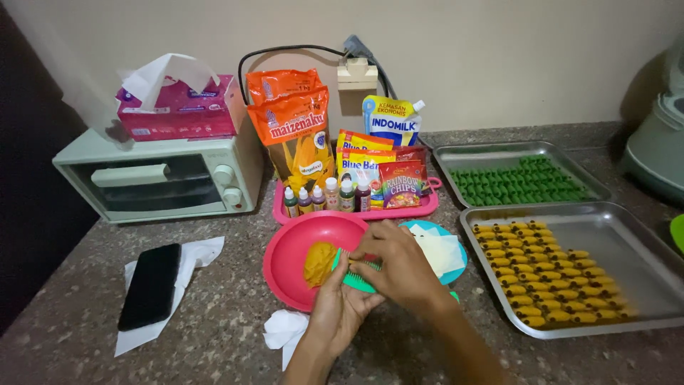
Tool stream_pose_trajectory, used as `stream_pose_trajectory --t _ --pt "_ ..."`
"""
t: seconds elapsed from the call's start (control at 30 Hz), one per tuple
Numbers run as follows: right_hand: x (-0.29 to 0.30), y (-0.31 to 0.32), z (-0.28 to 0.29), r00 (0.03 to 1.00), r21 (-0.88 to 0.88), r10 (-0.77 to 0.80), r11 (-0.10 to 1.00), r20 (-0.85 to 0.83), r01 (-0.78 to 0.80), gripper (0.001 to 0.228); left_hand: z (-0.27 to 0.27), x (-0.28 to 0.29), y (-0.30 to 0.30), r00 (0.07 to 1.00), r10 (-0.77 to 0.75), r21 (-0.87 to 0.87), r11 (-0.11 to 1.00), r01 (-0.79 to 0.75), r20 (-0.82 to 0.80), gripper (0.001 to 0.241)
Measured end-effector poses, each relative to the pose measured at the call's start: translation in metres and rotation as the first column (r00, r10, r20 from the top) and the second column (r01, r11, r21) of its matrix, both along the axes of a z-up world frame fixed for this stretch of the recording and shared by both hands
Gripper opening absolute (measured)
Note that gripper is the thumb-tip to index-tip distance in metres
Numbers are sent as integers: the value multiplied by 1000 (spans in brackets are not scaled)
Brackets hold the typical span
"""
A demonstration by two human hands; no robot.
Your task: Shaping small pieces of dough into balls and arranging them in a grid on a baking tray.
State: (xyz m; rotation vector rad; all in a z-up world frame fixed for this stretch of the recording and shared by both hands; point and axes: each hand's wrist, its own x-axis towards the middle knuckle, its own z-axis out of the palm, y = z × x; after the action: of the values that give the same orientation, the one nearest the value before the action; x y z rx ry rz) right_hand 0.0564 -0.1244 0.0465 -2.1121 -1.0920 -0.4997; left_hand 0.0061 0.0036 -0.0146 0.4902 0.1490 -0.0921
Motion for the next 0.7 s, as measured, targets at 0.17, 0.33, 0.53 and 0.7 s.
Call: stream_pose_trajectory --t 0.17,0.33,0.53,0.7 --pt "-1 -5 12 993 46 81 996 -81 -78 22 2 0 4 1000 7 -83 997 -5 29 32" --pt "-7 -17 27 951 105 33 995 -307 0 25 16 -5 7 999 -3 -80 997 6 37 61" --pt "5 -9 5 975 124 86 990 -203 -61 29 -7 3 12 989 -1 -150 988 23 146 49" --pt "6 2 -7 991 100 80 993 -104 -70 31 -7 3 12 984 1 -191 981 34 179 41"
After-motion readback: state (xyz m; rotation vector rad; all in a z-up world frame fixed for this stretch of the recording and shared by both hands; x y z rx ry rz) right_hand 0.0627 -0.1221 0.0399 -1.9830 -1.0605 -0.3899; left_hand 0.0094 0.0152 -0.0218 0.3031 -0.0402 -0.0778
